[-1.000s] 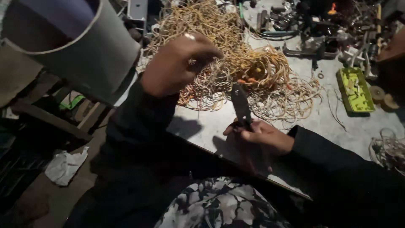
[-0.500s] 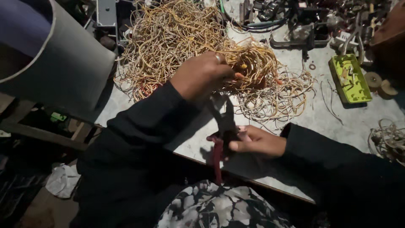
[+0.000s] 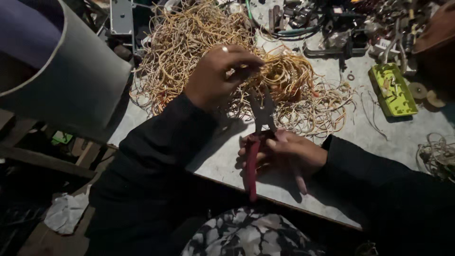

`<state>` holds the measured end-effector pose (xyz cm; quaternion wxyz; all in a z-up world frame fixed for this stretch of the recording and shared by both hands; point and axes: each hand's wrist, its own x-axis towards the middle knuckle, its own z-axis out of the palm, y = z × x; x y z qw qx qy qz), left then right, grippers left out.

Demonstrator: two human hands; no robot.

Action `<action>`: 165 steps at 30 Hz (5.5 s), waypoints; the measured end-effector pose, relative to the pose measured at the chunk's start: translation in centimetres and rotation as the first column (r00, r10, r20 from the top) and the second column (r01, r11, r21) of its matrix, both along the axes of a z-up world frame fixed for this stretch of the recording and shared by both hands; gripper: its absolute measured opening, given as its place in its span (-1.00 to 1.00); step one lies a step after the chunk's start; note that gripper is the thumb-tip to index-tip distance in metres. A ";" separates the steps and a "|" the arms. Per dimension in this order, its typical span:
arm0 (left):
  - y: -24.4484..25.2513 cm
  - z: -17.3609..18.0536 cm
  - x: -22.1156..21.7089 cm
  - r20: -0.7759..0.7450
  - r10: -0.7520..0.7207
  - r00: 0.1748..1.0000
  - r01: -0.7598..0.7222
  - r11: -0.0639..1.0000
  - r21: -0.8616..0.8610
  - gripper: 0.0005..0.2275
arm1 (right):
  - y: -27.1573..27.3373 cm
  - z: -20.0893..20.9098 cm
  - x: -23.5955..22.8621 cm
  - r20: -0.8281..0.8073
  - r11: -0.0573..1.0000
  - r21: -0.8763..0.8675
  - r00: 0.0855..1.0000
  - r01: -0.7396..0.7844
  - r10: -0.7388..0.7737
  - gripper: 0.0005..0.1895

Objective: The person uses red-handled pliers to repeatedly cut strands of multicolored wire from a large pile on a cluttered workbench. The cut pieces are dropped into a nearby bucket. The person briefly handles a coiled copper wire component before resuming cutting.

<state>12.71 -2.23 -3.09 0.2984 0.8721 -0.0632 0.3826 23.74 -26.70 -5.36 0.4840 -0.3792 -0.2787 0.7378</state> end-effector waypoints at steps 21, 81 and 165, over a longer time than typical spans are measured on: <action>-0.8 -1.5 0.1 -0.043 -0.156 0.987 0.161 0.978 0.133 -0.88 | 0.2 -0.5 0.2 -0.092 0.988 -0.056 0.985 0.142 -0.147 -0.43; 3.7 3.9 -12.1 0.452 0.604 0.656 -0.718 0.683 0.130 -0.72 | -0.1 -1.0 0.9 0.272 0.993 -0.079 0.960 0.083 -0.059 -0.53; -2.7 -1.1 -0.2 0.100 -0.187 0.977 0.176 0.979 0.103 -0.84 | -1.2 -1.1 0.7 -0.074 0.996 -0.033 0.993 0.087 -0.089 -0.66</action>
